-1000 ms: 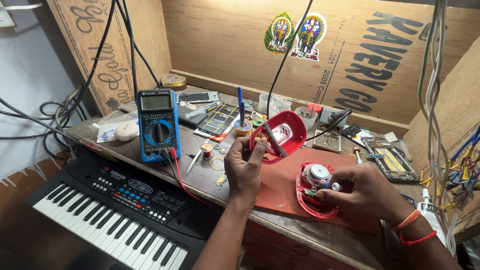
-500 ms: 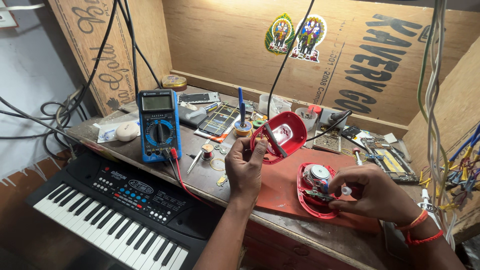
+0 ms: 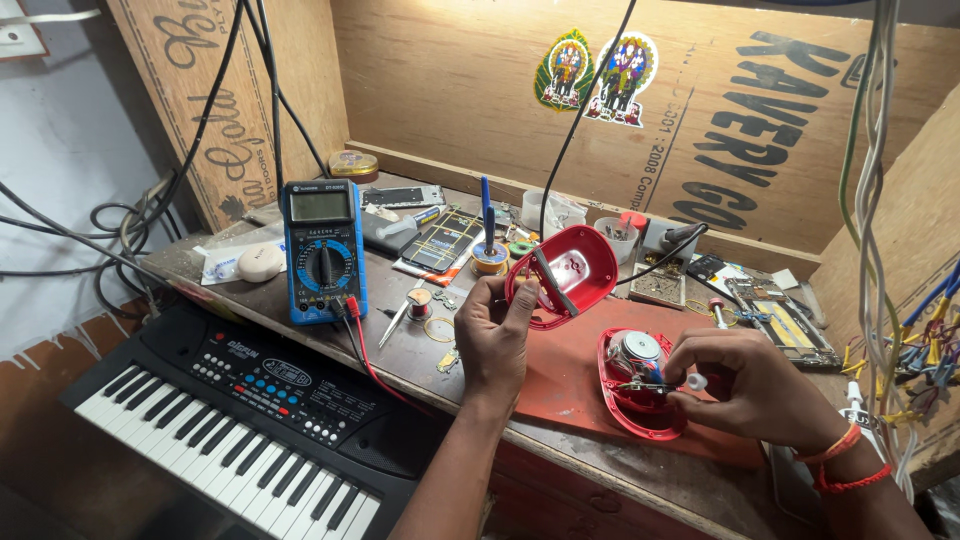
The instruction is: The person assembles a small red electronic device by inserting a battery and a circuit board into the casing, then closing the two halves. The person repeatedly opens and closes the device to check fit and alignment.
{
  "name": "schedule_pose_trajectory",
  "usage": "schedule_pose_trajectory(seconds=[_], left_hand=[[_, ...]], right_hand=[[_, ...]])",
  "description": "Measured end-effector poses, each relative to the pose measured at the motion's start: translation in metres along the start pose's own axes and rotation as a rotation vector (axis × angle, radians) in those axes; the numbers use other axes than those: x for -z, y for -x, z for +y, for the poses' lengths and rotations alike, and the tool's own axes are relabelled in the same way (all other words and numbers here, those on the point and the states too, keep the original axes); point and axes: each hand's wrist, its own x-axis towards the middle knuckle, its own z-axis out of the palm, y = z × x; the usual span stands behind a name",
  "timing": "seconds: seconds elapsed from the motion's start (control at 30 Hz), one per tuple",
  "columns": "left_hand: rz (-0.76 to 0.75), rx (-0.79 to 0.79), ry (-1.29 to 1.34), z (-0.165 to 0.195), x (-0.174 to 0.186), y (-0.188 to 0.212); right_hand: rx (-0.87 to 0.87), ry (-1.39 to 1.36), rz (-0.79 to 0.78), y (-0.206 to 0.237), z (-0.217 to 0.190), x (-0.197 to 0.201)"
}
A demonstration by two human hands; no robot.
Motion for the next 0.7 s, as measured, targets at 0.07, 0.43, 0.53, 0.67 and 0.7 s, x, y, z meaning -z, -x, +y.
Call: schedule_pose_trajectory(seconds=[0.07, 0.43, 0.53, 0.67, 0.7], left_hand=[[-0.001, 0.003, -0.002, 0.001, 0.000, 0.000], [-0.003, -0.001, 0.013, 0.001, -0.001, 0.000], [-0.002, -0.004, 0.007, 0.000, -0.001, 0.000], [0.001, 0.018, 0.022, -0.001, 0.000, 0.000], [0.002, 0.012, 0.020, -0.001, 0.000, 0.000]], right_hand=[[0.007, 0.004, 0.002, 0.001, 0.001, -0.001], [-0.077, 0.058, 0.026, 0.004, 0.009, 0.000], [-0.143, 0.041, -0.004, 0.006, 0.011, -0.001], [-0.010, -0.043, -0.005, 0.006, 0.015, -0.001], [-0.001, -0.030, -0.009, 0.005, 0.015, -0.001]])
